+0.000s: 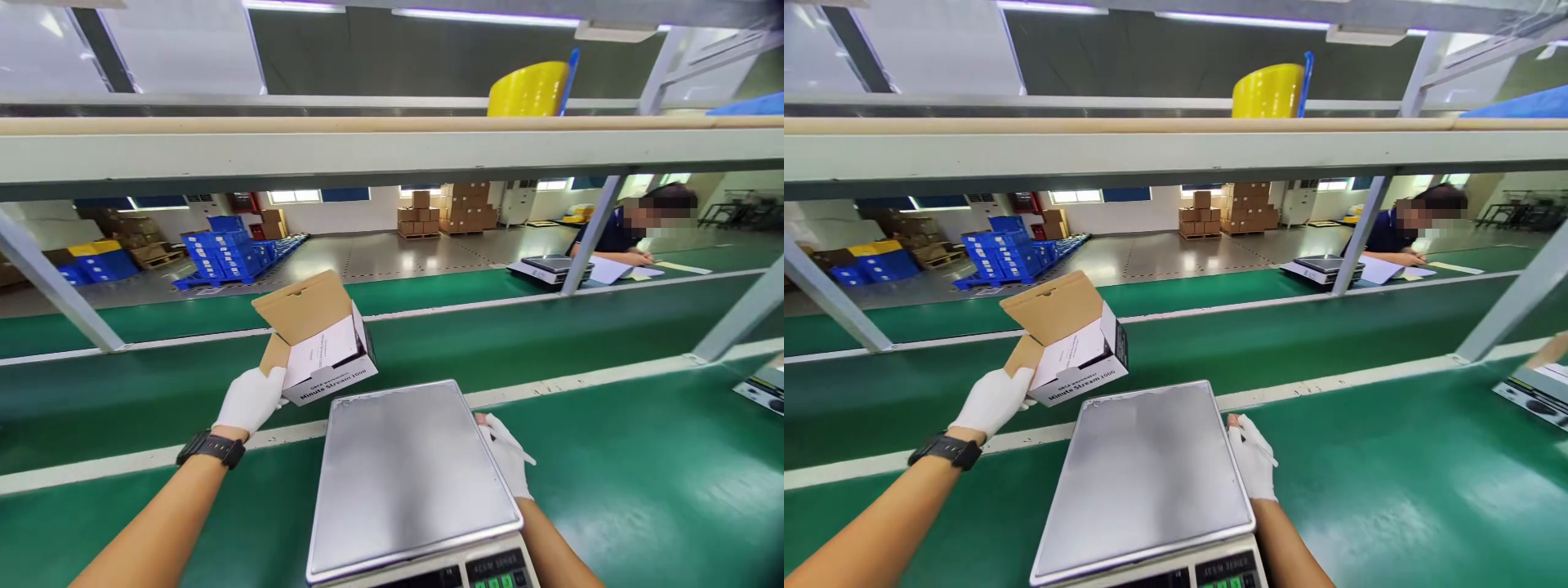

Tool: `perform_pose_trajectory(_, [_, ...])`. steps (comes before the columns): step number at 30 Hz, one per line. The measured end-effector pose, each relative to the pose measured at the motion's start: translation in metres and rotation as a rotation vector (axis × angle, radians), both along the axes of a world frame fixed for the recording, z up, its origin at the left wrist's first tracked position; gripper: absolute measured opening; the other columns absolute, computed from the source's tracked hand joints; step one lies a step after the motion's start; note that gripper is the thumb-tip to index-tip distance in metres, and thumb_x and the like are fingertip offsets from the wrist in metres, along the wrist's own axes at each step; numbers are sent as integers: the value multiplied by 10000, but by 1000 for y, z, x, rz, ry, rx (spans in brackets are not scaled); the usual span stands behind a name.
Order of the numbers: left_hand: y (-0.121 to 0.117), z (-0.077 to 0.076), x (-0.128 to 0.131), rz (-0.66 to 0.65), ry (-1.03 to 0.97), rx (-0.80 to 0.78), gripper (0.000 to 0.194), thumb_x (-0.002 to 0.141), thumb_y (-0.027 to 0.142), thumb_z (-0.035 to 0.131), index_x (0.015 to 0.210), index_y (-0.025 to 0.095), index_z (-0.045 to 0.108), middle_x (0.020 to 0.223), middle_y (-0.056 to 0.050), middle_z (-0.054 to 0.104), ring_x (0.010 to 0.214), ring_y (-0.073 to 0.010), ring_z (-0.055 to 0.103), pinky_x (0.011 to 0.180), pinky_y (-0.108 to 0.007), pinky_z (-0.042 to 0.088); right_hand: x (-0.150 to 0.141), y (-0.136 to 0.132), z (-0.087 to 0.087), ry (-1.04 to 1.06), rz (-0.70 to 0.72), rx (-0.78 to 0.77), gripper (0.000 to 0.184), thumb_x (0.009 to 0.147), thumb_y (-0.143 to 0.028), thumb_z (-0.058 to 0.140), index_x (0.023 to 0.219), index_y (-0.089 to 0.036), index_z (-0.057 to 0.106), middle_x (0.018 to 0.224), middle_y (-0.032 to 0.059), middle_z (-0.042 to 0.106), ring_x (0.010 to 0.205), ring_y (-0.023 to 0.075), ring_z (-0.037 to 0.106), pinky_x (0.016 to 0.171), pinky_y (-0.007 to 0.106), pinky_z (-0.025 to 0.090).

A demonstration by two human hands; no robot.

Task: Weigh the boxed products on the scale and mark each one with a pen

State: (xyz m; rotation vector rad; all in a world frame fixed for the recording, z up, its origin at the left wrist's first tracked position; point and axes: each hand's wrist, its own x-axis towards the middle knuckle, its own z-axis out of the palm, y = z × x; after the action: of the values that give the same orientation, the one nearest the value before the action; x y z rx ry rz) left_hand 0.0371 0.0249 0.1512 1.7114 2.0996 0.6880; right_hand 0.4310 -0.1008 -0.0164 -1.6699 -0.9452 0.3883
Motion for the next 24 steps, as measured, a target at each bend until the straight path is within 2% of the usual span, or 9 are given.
perform_pose_trajectory(2, [-33, 13, 16, -64, 100, 79, 466, 793, 527, 400, 676, 136, 625, 637, -164, 634, 654, -300, 621, 609, -336, 449, 3, 0, -1, 0, 22, -14, 402, 767, -563, 456, 726, -194, 610, 737, 39, 642, 761, 239, 594, 723, 350, 458])
perform_pose_trajectory(5, [-86, 16, 47, -212, 79, 136, 425, 771, 525, 464, 699, 141, 631, 649, -152, 620, 680, -300, 607, 595, -319, 424, 4, -4, 0, 8, 35, -22, 397, 791, -554, 437, 737, -191, 589, 747, 38, 626, 789, 239, 564, 767, 360, 419])
perform_pose_trajectory(8, [-127, 7, 65, -333, -140, 28, 564, 819, 630, 372, 694, 142, 625, 578, -108, 594, 579, -244, 580, 563, -296, 424, 6, -11, 2, 34, 56, -12, 380, 797, -537, 448, 743, -184, 577, 755, 41, 620, 790, 231, 550, 761, 345, 412])
perform_pose_trajectory(10, [-139, -4, 61, -333, -427, -72, 706, 828, 706, 251, 848, 123, 648, 606, -93, 613, 540, -211, 567, 540, -288, 440, 7, -18, 2, 67, 68, -5, 367, 806, -524, 457, 770, -179, 581, 758, 37, 622, 764, 216, 550, 737, 326, 421])
perform_pose_trajectory(13, [-138, -38, 32, -153, -775, -94, 786, 812, 740, 234, 1097, 104, 598, 711, -94, 649, 556, -181, 570, 518, -267, 458, 7, -35, 1, 129, 48, -4, 380, 819, -518, 467, 857, -165, 602, 774, 42, 634, 714, 199, 557, 690, 307, 438])
perform_pose_trajectory(17, [-132, -104, -13, 321, -756, -123, 543, 837, 567, 407, 970, 87, 623, 746, -111, 661, 559, -171, 598, 517, -259, 494, 5, -61, 0, 203, 27, -2, 436, 824, -533, 470, 936, -139, 617, 781, 57, 639, 677, 188, 559, 646, 293, 453])
perform_pose_trajectory(19, [-136, -129, -24, 448, -782, -133, 439, 842, 471, 422, 922, 87, 620, 775, -120, 668, 602, -183, 631, 552, -271, 525, 5, -72, 0, 233, 37, 5, 455, 813, -534, 499, 978, -126, 613, 809, 70, 640, 691, 189, 563, 650, 290, 461])
perform_pose_trajectory(21, [-142, -141, -26, 455, -808, -121, 391, 833, 435, 440, 903, 97, 624, 792, -115, 674, 620, -182, 642, 566, -267, 537, 4, -80, 0, 261, 56, 15, 474, 795, -523, 544, 1036, -119, 596, 857, 81, 640, 731, 193, 569, 672, 285, 468])
perform_pose_trajectory(24, [-152, -139, -20, 425, -794, -123, 365, 805, 435, 498, 874, 103, 637, 767, -102, 676, 578, -169, 629, 530, -247, 529, 3, -83, 4, 289, 71, 20, 468, 772, -513, 586, 1028, -121, 593, 880, 82, 635, 751, 190, 564, 688, 281, 466])
